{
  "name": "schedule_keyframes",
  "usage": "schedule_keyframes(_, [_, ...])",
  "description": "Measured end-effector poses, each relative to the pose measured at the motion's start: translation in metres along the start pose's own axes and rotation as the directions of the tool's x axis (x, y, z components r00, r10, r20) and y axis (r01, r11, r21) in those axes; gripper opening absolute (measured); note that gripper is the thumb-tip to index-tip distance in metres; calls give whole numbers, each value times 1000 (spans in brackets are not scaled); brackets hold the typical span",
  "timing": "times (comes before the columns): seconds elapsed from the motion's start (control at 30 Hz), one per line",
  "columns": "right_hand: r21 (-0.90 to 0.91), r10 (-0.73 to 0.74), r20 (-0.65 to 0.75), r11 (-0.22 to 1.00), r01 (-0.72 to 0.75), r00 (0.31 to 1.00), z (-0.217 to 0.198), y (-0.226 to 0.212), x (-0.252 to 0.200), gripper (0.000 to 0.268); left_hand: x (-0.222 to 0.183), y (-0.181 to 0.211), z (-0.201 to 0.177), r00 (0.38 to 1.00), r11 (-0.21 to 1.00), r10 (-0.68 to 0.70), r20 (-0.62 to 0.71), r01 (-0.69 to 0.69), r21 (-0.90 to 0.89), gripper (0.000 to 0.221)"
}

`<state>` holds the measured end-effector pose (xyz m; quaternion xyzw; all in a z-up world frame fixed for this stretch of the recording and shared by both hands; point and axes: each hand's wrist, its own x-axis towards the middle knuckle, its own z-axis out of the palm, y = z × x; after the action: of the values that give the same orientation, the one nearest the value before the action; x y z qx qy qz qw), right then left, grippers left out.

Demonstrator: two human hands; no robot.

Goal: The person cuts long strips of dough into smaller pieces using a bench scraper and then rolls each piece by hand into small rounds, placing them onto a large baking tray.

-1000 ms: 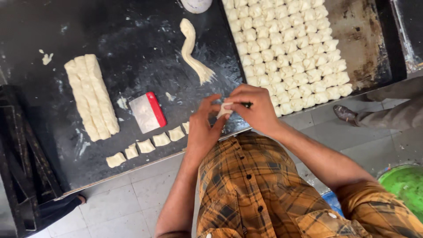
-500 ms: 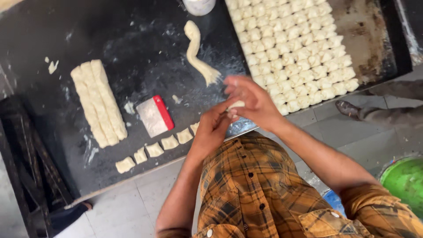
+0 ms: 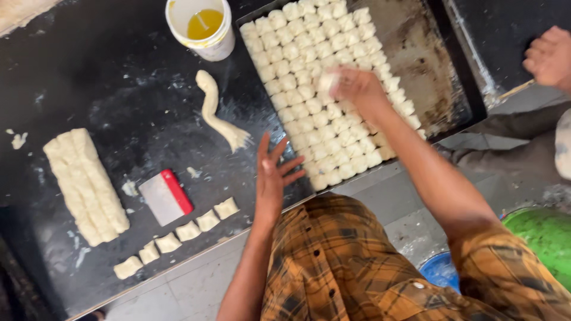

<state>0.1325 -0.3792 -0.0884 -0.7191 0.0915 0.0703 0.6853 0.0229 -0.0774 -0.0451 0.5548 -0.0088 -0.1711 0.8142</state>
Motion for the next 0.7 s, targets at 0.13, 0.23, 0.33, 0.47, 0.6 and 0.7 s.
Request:
schedule_keyframes(0.13, [-49,-355,-192,935,352,915,-104,8,137,31,-12,-9,-6,991,995,-65,-117,72,61,70])
schedule_keyframes(0.23, [-129,-437,-163,898,420,885,-146,29,216,18,-22,-20,-14,967,992,-112,-227,122,29,55])
schedule_keyframes(0.33, [-198,-373,-93,916,350,923,-153,54,246,16,-34,-31,-23,937,990,-140,-320,121,-78,45])
schedule_keyframes(0.47, [-530,-469,29,741,412,883,-156,52,235,17,-43,-33,-31,925,988,-87,-370,33,-151,42])
schedule_keyframes(0.6, [-330,-811,71,530,781,580,-119,14,195,19,-50,-24,-46,909,989,-28,-416,-34,-141,39])
schedule_keyframes(0.7, [-130,-633,19,766,630,774,-26,-3,128,26,-54,-8,-68,817,963,51,-574,-192,-188,35])
